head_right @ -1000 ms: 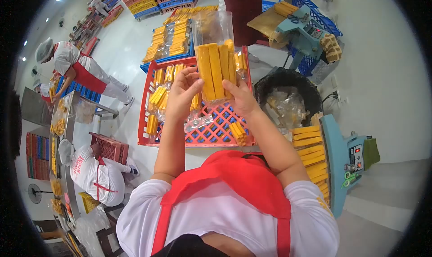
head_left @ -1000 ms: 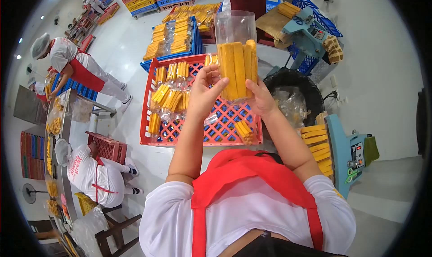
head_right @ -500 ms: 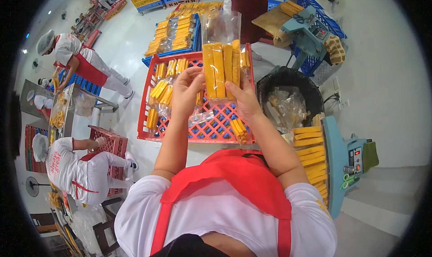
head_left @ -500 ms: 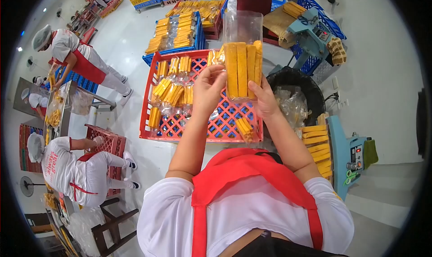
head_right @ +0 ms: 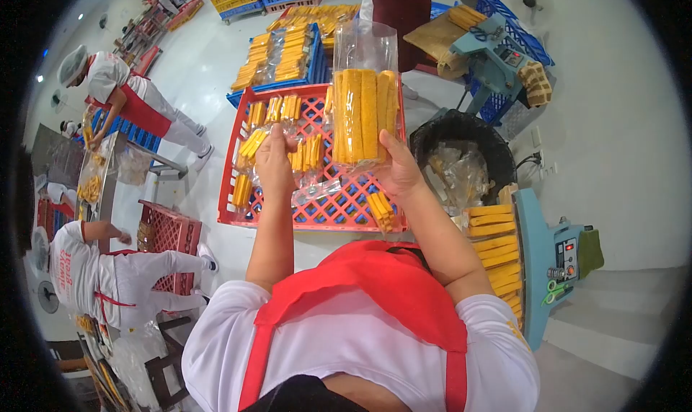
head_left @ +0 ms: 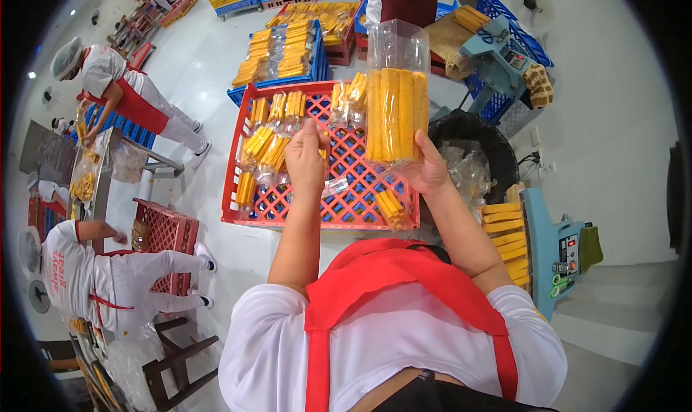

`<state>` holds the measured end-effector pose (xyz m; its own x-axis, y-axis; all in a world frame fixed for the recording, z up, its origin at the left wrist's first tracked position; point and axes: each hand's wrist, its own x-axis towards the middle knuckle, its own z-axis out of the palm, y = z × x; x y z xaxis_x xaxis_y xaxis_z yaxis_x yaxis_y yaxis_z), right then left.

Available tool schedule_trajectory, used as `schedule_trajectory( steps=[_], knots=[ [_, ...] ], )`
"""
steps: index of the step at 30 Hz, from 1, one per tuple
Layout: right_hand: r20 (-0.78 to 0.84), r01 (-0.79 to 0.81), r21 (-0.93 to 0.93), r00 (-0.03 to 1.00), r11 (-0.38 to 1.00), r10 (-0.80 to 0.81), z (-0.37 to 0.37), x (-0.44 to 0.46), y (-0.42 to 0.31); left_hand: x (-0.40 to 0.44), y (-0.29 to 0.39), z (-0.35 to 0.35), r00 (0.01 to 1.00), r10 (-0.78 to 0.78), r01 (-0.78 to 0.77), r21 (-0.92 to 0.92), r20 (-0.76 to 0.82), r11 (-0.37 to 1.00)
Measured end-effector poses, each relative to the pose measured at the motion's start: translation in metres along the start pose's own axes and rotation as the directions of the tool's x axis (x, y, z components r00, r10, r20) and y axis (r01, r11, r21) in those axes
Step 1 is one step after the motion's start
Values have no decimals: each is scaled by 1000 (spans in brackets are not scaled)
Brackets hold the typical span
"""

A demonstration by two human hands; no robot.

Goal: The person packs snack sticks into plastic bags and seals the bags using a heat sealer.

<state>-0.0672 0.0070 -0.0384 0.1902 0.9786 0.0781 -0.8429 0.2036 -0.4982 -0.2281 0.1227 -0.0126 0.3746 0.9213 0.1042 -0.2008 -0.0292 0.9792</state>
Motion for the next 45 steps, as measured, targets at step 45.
schedule_trajectory(
  steps=[45],
  knots=[
    [-145, 155, -793, 892, 589, -429, 25, -30, -94, -1, -1, 5, 653, 73, 619, -587, 754, 522]
  ],
)
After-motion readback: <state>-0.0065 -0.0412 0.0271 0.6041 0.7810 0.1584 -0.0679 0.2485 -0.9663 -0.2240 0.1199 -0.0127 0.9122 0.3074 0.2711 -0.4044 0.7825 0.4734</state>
